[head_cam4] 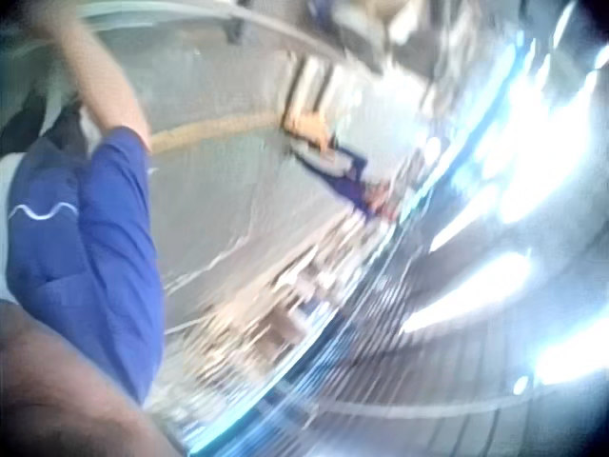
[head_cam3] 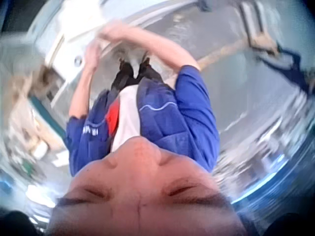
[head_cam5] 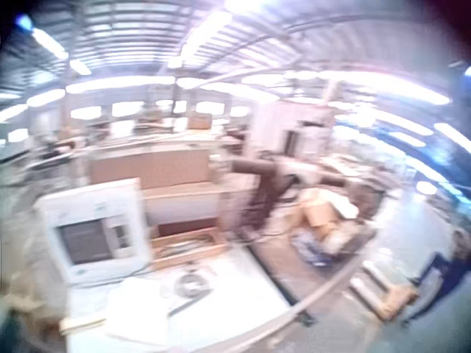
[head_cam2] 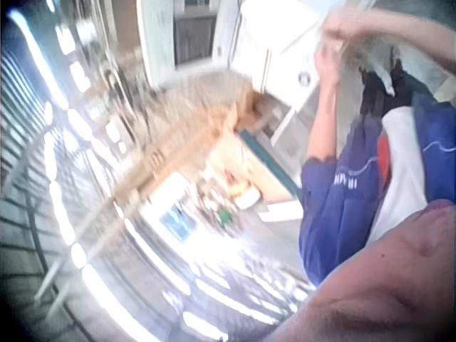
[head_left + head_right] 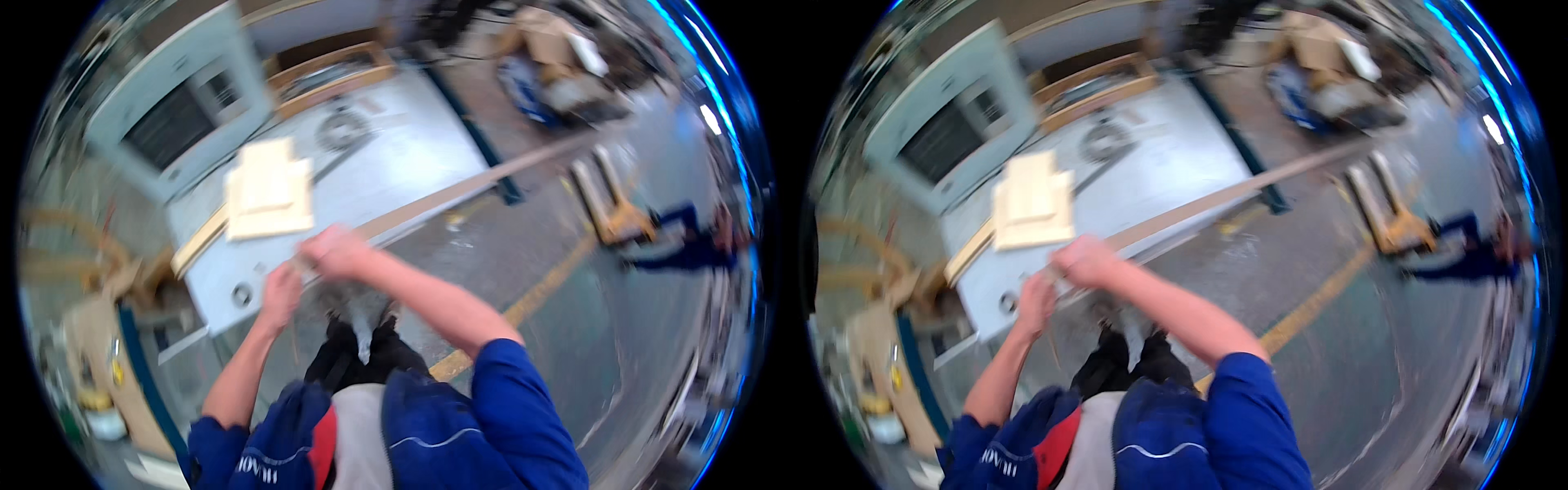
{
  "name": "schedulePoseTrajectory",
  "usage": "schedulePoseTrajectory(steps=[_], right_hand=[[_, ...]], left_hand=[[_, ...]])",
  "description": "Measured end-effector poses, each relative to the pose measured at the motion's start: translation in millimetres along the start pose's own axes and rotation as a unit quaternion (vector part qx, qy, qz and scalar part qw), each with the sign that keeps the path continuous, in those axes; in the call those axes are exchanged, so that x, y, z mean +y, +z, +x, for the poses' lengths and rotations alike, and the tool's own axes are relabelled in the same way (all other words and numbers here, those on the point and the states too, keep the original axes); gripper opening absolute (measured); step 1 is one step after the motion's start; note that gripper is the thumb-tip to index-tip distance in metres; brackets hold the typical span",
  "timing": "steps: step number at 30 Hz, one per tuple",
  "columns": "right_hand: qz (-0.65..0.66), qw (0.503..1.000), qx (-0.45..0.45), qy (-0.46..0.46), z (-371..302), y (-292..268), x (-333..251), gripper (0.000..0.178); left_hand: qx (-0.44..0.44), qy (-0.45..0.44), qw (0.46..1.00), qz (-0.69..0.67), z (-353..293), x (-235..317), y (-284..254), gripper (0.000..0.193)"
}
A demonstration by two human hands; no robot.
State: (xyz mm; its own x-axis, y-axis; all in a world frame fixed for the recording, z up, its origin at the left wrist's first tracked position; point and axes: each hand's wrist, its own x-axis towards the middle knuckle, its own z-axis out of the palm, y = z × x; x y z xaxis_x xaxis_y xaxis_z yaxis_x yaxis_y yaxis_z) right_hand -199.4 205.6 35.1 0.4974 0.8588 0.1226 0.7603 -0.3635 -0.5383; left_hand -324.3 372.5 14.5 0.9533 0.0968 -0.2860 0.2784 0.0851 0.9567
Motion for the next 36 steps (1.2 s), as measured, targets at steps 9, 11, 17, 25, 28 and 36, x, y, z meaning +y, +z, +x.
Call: schedulePoseTrajectory(steps=[9,11,17,25,28,36], right_hand=[[-0.102,0.99,-0.097,0.014,26,48,56,0.035],[-0.093,0.993,-0.048,0.051,36,54,45,0.047],[0.127,0.922,0.153,0.332,102,107,93,0.077],[0.171,0.825,0.152,0.516,143,125,114,0.079],[0.209,0.818,0.164,0.511,134,126,119,0.06],[0.491,0.717,0.146,0.472,111,124,48,0.056]], left_hand=[[-0.003,-0.043,0.839,0.543,-67,17,-56,0.044],[0.033,0.015,0.819,0.573,-66,1,-72,0.041],[0.114,0.041,0.792,0.598,-61,-47,-138,0.038],[0.138,0.061,0.827,0.541,-25,-52,-207,0.044],[0.2,0.017,0.867,0.457,13,-28,-201,0.052],[0.128,-0.079,0.947,0.285,83,-18,-209,0.056]])
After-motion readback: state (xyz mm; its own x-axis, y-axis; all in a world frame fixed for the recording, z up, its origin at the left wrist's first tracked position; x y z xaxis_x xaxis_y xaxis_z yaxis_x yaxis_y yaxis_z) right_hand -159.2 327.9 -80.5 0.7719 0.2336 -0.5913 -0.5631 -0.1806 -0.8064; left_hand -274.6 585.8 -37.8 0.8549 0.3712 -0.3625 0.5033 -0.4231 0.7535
